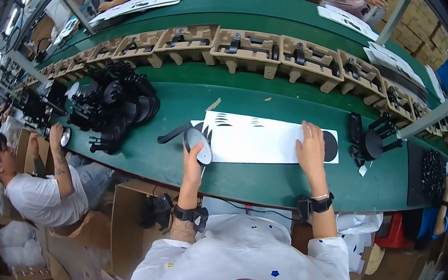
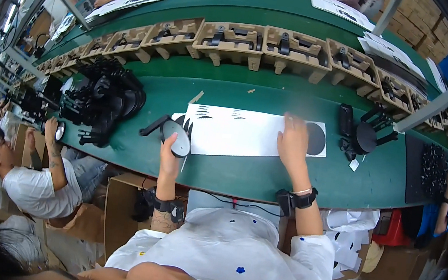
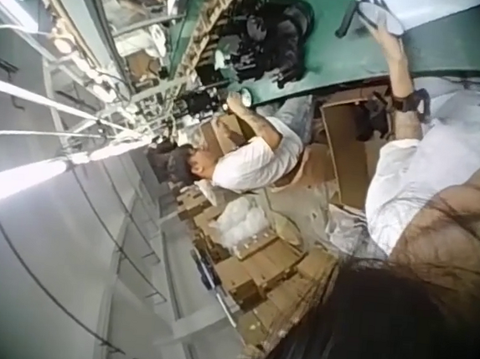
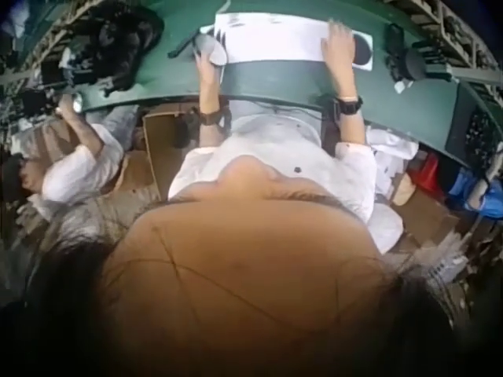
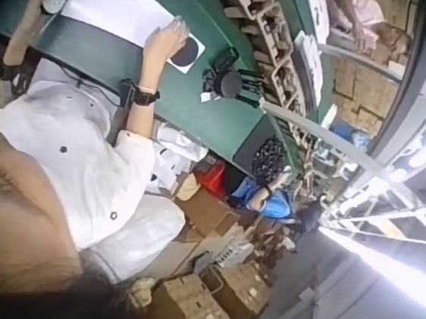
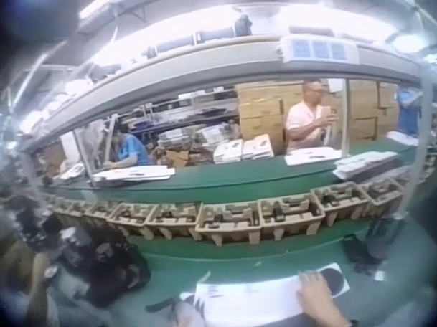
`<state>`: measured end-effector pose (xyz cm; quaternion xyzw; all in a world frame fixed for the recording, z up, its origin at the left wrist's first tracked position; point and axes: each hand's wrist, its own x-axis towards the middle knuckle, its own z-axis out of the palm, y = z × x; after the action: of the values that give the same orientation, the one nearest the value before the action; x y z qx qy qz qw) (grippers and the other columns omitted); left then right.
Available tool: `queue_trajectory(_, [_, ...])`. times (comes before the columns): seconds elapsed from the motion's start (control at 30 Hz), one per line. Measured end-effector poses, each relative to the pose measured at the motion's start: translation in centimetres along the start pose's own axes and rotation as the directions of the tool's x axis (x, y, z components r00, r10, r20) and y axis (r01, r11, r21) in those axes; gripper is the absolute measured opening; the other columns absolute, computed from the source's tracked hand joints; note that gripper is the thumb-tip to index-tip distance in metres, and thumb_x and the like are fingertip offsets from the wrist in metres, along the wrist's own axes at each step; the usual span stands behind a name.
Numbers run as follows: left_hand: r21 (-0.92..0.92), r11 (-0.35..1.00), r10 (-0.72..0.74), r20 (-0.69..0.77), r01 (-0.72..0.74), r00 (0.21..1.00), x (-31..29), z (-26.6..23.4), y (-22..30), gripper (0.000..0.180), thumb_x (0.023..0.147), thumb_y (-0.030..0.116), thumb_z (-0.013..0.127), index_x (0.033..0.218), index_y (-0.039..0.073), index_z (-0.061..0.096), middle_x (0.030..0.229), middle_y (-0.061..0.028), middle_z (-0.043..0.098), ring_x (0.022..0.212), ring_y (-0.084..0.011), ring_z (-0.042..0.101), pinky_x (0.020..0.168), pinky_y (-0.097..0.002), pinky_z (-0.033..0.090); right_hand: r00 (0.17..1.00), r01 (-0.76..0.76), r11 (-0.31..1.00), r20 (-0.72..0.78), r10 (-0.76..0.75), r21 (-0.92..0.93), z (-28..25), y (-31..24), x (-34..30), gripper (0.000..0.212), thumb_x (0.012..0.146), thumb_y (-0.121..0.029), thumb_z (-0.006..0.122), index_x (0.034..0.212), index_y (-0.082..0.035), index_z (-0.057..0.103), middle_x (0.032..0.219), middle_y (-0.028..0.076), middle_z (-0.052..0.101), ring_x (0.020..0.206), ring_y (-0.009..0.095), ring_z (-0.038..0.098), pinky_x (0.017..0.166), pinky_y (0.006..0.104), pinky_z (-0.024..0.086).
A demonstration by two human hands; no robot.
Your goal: The person peels circular pads from a sheet, presses them onto the bases of stands, and places the assembled units into cardboard trays. After repeating this process, the person reaches into a box to retrieve more sheets of pads and places them on the table.
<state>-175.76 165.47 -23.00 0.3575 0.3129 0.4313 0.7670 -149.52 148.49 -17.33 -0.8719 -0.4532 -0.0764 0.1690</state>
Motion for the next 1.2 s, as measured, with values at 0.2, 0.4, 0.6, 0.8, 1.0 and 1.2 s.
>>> queue_trajectory(0.2, [0.034, 0.997, -0.072, 0.129, 0.068, 0.989, 0.2, 0.2, 0.2, 0.054, 0.087, 0.022, 0.052, 0.132, -0.003, 0.037, 0.128, -0.0115, 0.046, 0.118, -0.0229, 0.045, 0.101, -0.0321, 0.032, 0.956, -0.291, 0.923, -0.119, 0.269, -0.254, 4.9, 1.3, -1.7, 0.075, 0.083, -0.050, 0.056, 0.133, 0.004, 0.036, 0.137, 0.024, 0.036, 0.127, 0.045, 0.031, 0.098, 0.0537, 0.035])
queue_trajectory(0.4, [0.452, 0.882, 0.015, 0.250, -0.130, 0.968, -0.4, 4.9, -0.7, 0.058, 0.088, 0.028, 0.050, 0.134, -0.006, 0.035, 0.135, -0.0139, 0.040, 0.126, -0.0241, 0.036, 0.106, -0.0319, 0.022, 0.956, -0.294, 0.944, -0.030, 0.293, -0.152, -0.1, -0.1, -1.2, 0.065, 0.088, -0.047, 0.050, 0.130, 0.002, 0.042, 0.132, 0.021, 0.042, 0.123, 0.040, 0.038, 0.097, 0.0483, 0.038])
queue_trajectory(0.6, [0.543, 0.836, -0.193, 0.152, 0.081, 0.969, 0.7, 5.2, -0.2, 0.058, 0.089, 0.036, 0.050, 0.128, -0.006, 0.043, 0.130, -0.0109, 0.046, 0.118, -0.0204, 0.042, 0.104, -0.0312, 0.026, 0.978, 0.184, 0.983, 0.094, -0.186, 0.023, -3.6, 7.0, -0.5, 0.042, 0.076, -0.005, 0.057, 0.118, -0.007, 0.054, 0.122, 0.010, 0.053, 0.111, 0.033, 0.047, 0.091, 0.0389, 0.044])
queue_trajectory(0.8, [0.454, 0.884, -0.208, 0.165, 0.113, 0.964, 1.2, 4.8, 0.1, 0.055, 0.089, 0.037, 0.051, 0.126, -0.003, 0.046, 0.125, -0.0088, 0.050, 0.116, -0.0198, 0.045, 0.100, -0.0315, 0.032, 0.929, 0.363, 0.917, -0.144, -0.342, 0.168, -1.6, 7.1, 0.2, 0.043, 0.059, 0.011, 0.058, 0.098, -0.005, 0.058, 0.107, 0.010, 0.056, 0.105, 0.032, 0.048, 0.087, 0.0380, 0.045])
queue_trajectory(1.0, [0.352, 0.925, -0.197, 0.128, 0.142, 0.972, 0.9, 4.9, 0.9, 0.050, 0.088, 0.038, 0.052, 0.124, 0.003, 0.048, 0.120, -0.0058, 0.053, 0.112, -0.0189, 0.050, 0.096, -0.0320, 0.037, 0.874, 0.429, 0.899, -0.290, -0.390, 0.085, -1.0, 7.6, 0.8, 0.029, 0.060, 0.008, 0.057, 0.087, -0.004, 0.056, 0.094, 0.009, 0.054, 0.097, 0.031, 0.051, 0.081, 0.0386, 0.046])
queue_trajectory(1.2, [0.321, 0.938, -0.182, 0.133, 0.132, 0.974, 1.6, 4.4, 0.8, 0.048, 0.088, 0.039, 0.052, 0.122, 0.005, 0.049, 0.118, -0.0036, 0.055, 0.109, -0.0173, 0.052, 0.093, -0.0317, 0.040, 0.829, 0.485, 0.861, -0.393, -0.397, 0.152, -1.5, 10.3, -0.5, 0.021, 0.062, 0.007, 0.056, 0.080, -0.004, 0.055, 0.086, 0.008, 0.055, 0.082, 0.028, 0.056, 0.072, 0.0349, 0.047])
